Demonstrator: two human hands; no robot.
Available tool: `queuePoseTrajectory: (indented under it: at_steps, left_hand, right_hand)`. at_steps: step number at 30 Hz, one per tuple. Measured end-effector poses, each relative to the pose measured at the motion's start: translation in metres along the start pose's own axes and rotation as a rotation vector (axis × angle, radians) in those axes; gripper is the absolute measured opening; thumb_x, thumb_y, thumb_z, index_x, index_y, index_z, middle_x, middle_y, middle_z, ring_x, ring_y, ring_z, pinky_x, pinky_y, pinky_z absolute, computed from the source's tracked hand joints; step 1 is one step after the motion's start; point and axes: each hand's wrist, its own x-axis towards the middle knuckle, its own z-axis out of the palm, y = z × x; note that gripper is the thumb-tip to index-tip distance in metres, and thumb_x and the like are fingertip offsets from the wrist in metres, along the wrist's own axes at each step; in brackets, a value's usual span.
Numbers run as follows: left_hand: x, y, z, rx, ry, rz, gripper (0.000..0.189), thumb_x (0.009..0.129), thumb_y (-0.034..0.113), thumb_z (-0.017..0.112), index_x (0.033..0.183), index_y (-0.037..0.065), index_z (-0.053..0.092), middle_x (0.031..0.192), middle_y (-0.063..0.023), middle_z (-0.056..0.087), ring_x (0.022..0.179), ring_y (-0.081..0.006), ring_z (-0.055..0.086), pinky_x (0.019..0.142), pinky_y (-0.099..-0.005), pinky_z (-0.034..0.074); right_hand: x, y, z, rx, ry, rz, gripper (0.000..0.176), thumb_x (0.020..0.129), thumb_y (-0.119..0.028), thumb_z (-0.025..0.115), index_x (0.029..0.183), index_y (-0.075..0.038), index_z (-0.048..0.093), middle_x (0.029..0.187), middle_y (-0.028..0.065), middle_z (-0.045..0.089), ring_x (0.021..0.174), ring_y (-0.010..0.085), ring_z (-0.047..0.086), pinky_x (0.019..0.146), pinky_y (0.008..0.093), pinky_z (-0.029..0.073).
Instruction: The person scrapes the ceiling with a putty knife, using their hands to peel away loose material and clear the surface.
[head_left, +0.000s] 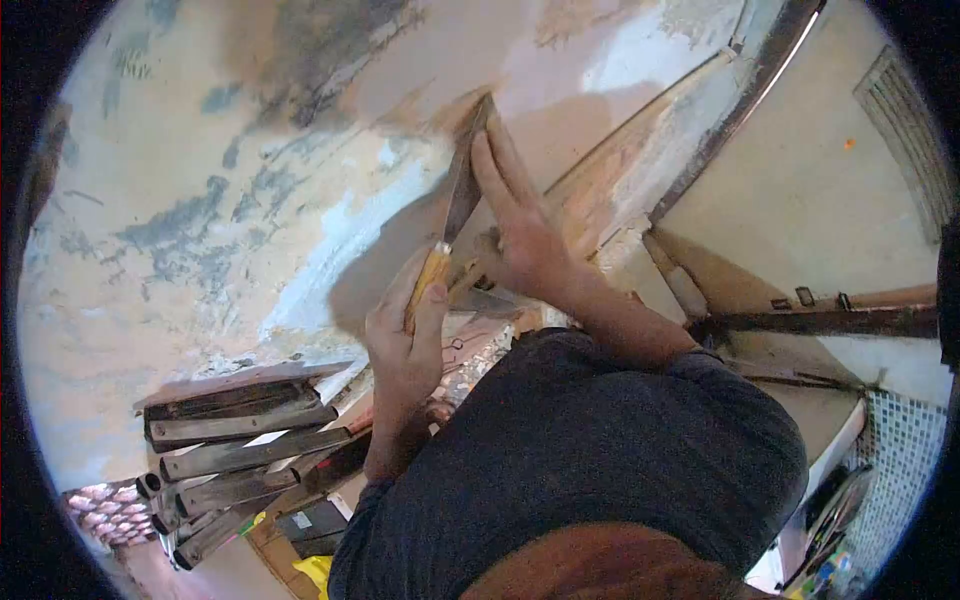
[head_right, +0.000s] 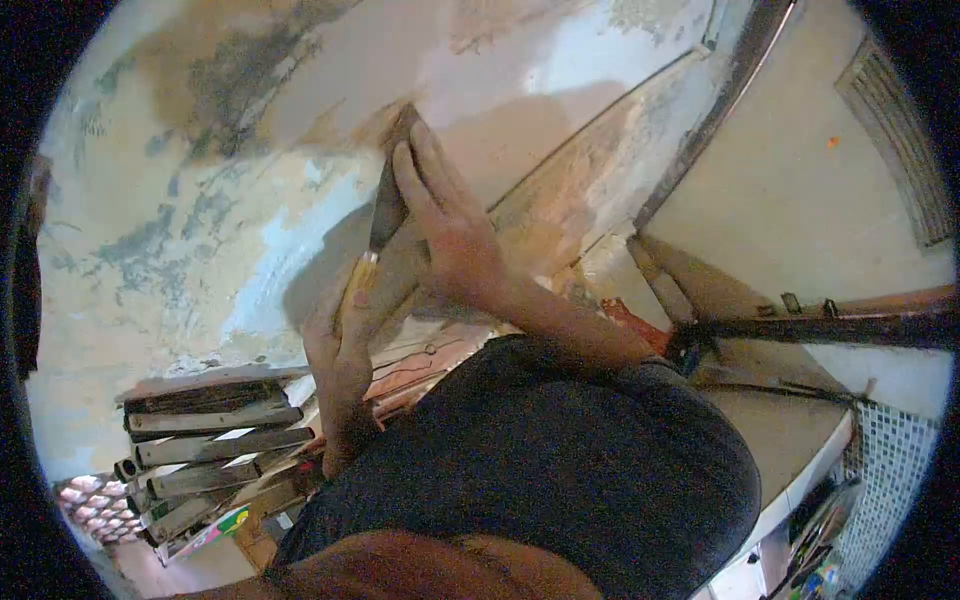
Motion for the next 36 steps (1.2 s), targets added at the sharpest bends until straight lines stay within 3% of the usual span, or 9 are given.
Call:
queuePoseTrajectory:
  at_steps: [3, 9, 15, 16, 17, 19, 33, 34, 36]
  left_hand:
    - [0.009, 0.001, 0.004, -0.019, -0.037, -0.17, 0.036, 0.096, 0.014, 0.057, 0.125, -0.007, 0.059, 0.112, -0.0214, 0.069, 0.102, -0.0243, 0.066, 0.091, -0.0343, 0.05]
    - [0.009, 0.017, 0.012, 0.063, -0.03, 0.053, 0.035, 0.097, 0.016, 0.057, 0.124, -0.007, 0.06, 0.111, -0.02, 0.069, 0.102, -0.0229, 0.066, 0.09, -0.0328, 0.049]
    - [0.018, 0.008, 0.021, 0.004, -0.02, -0.162, 0.034, 0.098, 0.014, 0.056, 0.125, -0.005, 0.061, 0.114, -0.0207, 0.068, 0.107, -0.0245, 0.065, 0.092, -0.035, 0.049]
    - [0.016, -0.002, 0.021, 0.061, 0.0, -0.099, 0.036, 0.098, 0.02, 0.056, 0.127, -0.001, 0.062, 0.07, 0.0042, 0.051, 0.062, -0.0061, 0.043, 0.055, -0.023, 0.034]
    - [0.011, 0.002, 0.019, 0.06, -0.001, -0.1, 0.036, 0.098, 0.02, 0.056, 0.127, -0.001, 0.062, 0.07, 0.0042, 0.051, 0.062, -0.0061, 0.043, 0.055, -0.023, 0.034]
    - [0.002, 0.013, 0.017, -0.037, 0.007, -0.138, 0.034, 0.098, 0.015, 0.056, 0.125, -0.006, 0.06, 0.114, -0.0192, 0.068, 0.103, -0.023, 0.065, 0.09, -0.0339, 0.05]
    - [0.032, 0.029, 0.025, -0.031, -0.081, -0.157, 0.037, 0.097, 0.017, 0.059, 0.125, -0.007, 0.059, 0.112, -0.0225, 0.068, 0.105, -0.0233, 0.066, 0.091, -0.0348, 0.049]
    - [0.042, 0.015, 0.035, 0.051, -0.038, 0.072, 0.037, 0.097, 0.018, 0.058, 0.125, -0.006, 0.059, 0.111, -0.0222, 0.068, 0.104, -0.023, 0.066, 0.09, -0.0341, 0.049]
    - [0.044, 0.024, 0.038, 0.081, -0.067, 0.04, 0.037, 0.097, 0.018, 0.058, 0.126, -0.005, 0.059, 0.112, -0.0212, 0.068, 0.103, -0.0221, 0.065, 0.09, -0.0336, 0.049]
  right_hand:
    - [0.006, -0.001, -0.005, -0.033, -0.01, 0.029, 0.09, 0.069, 0.004, 0.056, 0.152, 0.006, 0.02, 0.158, 0.0321, 0.012, 0.145, 0.046, 0.022, 0.117, 0.0462, 0.026]
    - [0.009, 0.005, -0.018, 0.023, 0.033, 0.041, 0.091, 0.069, 0.0, 0.059, 0.152, 0.005, 0.021, 0.157, 0.0332, 0.013, 0.143, 0.0487, 0.023, 0.116, 0.0458, 0.027]
    - [0.015, 0.01, -0.018, 0.016, 0.078, 0.033, 0.071, 0.084, -0.007, 0.054, 0.149, 0.003, 0.028, 0.155, 0.0339, 0.019, 0.143, 0.0496, 0.022, 0.116, 0.0553, 0.022]
    - [0.015, 0.008, -0.02, 0.022, 0.073, 0.029, 0.071, 0.084, -0.007, 0.053, 0.149, 0.003, 0.028, 0.154, 0.0342, 0.021, 0.142, 0.0503, 0.024, 0.116, 0.0553, 0.023]
    - [0.013, 0.006, -0.021, 0.021, 0.073, 0.03, 0.071, 0.084, -0.007, 0.053, 0.149, 0.003, 0.028, 0.154, 0.0342, 0.021, 0.142, 0.0503, 0.024, 0.116, 0.0553, 0.023]
    - [0.011, 0.005, -0.023, 0.028, 0.018, -0.014, 0.073, 0.082, -0.006, 0.055, 0.149, 0.004, 0.028, 0.153, 0.0349, 0.023, 0.142, 0.0501, 0.026, 0.116, 0.0534, 0.024]
    - [0.018, 0.02, -0.027, -0.111, 0.03, -0.003, 0.091, 0.068, 0.001, 0.059, 0.151, 0.007, 0.023, 0.155, 0.0329, 0.019, 0.14, 0.0501, 0.029, 0.114, 0.0477, 0.03]
    - [0.023, 0.026, -0.032, -0.117, 0.076, 0.021, 0.09, 0.068, 0.0, 0.06, 0.15, 0.007, 0.024, 0.155, 0.0333, 0.02, 0.14, 0.05, 0.029, 0.114, 0.0477, 0.03]
    - [0.029, 0.023, -0.046, -0.14, 0.105, 0.049, 0.09, 0.068, -0.001, 0.061, 0.15, 0.007, 0.025, 0.153, 0.0346, 0.022, 0.141, 0.0501, 0.027, 0.115, 0.0479, 0.028]
